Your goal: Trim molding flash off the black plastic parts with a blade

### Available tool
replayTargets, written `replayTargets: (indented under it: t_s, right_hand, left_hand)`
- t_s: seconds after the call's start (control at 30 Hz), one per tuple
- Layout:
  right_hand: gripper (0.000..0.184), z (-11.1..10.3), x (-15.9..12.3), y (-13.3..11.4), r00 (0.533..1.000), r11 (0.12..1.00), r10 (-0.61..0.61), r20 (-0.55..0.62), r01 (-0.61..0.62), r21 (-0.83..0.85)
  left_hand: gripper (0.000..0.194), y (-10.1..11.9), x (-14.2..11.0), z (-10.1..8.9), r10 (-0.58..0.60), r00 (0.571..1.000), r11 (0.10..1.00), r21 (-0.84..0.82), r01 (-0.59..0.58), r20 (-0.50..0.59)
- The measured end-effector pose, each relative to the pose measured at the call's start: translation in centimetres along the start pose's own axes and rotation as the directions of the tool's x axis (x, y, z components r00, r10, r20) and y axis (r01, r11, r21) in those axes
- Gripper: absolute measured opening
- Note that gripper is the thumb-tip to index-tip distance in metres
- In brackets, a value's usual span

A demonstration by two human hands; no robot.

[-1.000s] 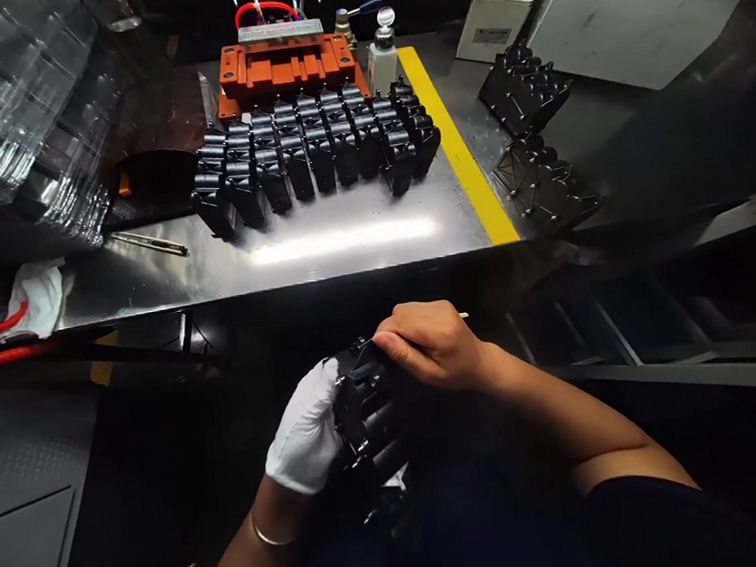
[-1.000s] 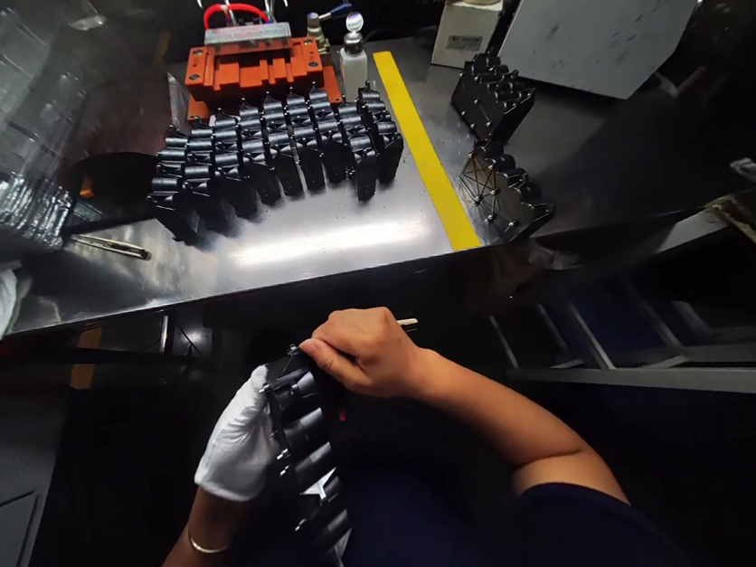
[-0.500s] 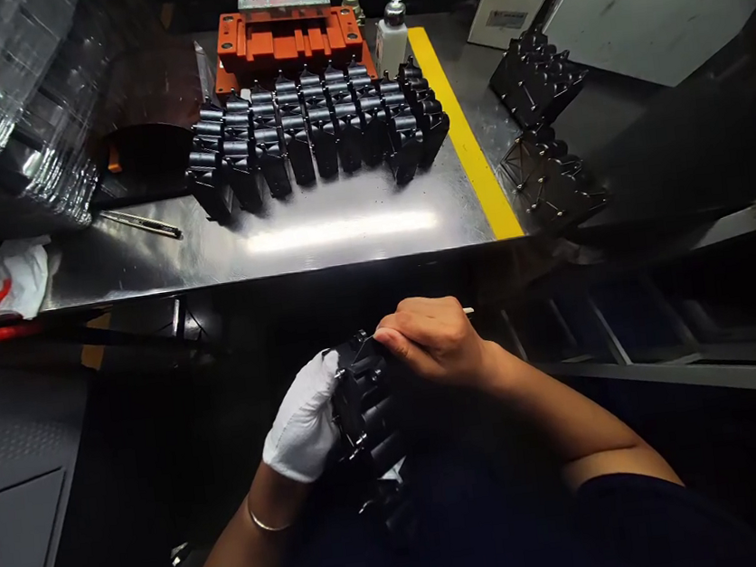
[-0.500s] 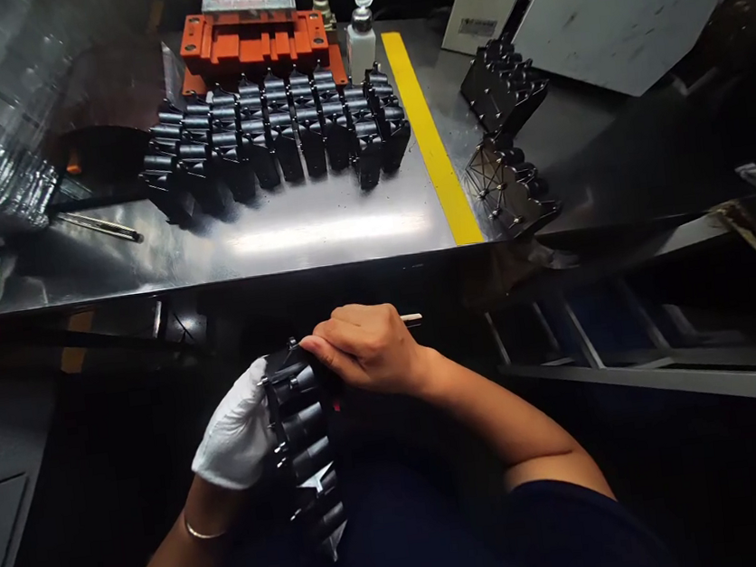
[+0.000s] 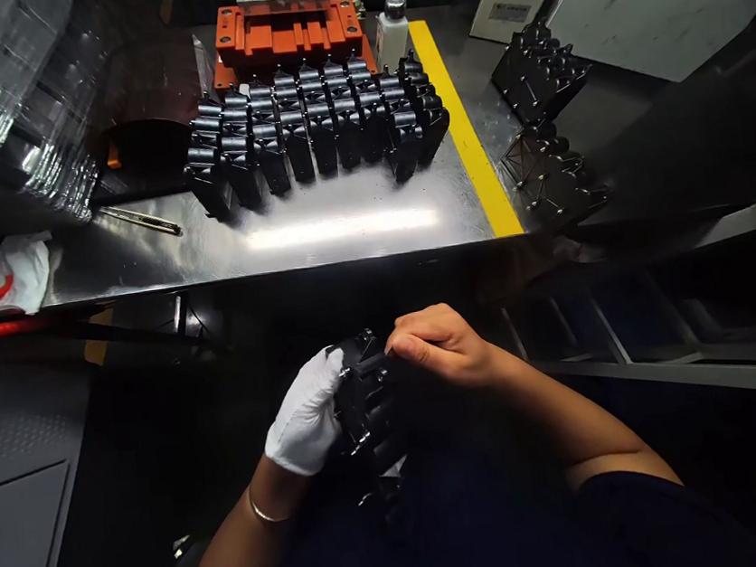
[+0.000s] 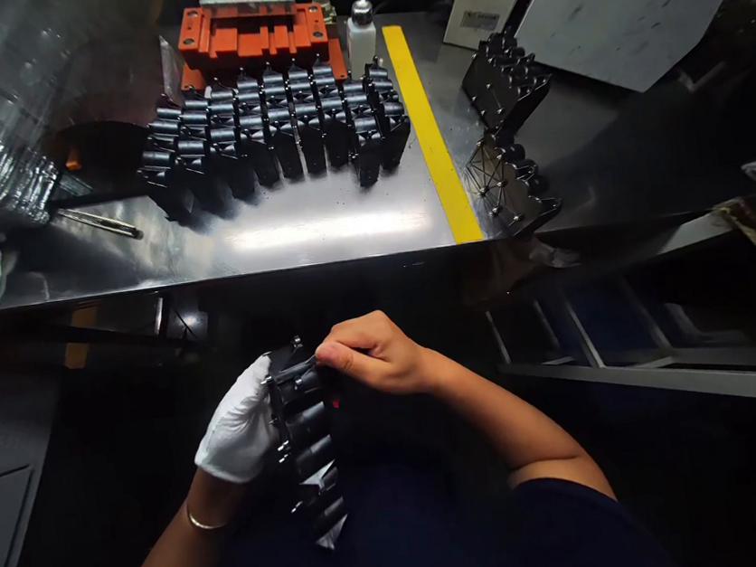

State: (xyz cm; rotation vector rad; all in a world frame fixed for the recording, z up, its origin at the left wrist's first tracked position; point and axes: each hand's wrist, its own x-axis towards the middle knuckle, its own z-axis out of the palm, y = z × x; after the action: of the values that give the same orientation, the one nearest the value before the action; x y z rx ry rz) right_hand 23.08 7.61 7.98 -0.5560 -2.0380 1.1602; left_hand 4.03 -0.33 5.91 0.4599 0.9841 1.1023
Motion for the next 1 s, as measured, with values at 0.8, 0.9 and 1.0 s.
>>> replayTargets:
  t_s: [0.8,0.9,1.0]
  right_hand:
    - [0.051,5.8,-1.2,5.1,0.929,0.931,0.322,-0.185,-0.274,0.243]
    - [0.050,6.1,-1.2,5.0,0.924,0.926,0.332,-0.189,-0.282,0.250]
    - [0.051,6.3,-1.3,4.9,0.923,0.925,0.335,-0.192,-0.283,0.254]
  left_hand:
    - [0.015,4.2,-0.6,3.0,0.581,0.812,0.780,0.324,-0.536,-0.056]
    - [0.017,4.2,-0.8,2.9,0.566,0.822,0.785,0.346,-0.513,-0.064]
    - [0.019,4.0,-0.8,2.8,0.556,0.828,0.790,0.352,-0.501,-0.071]
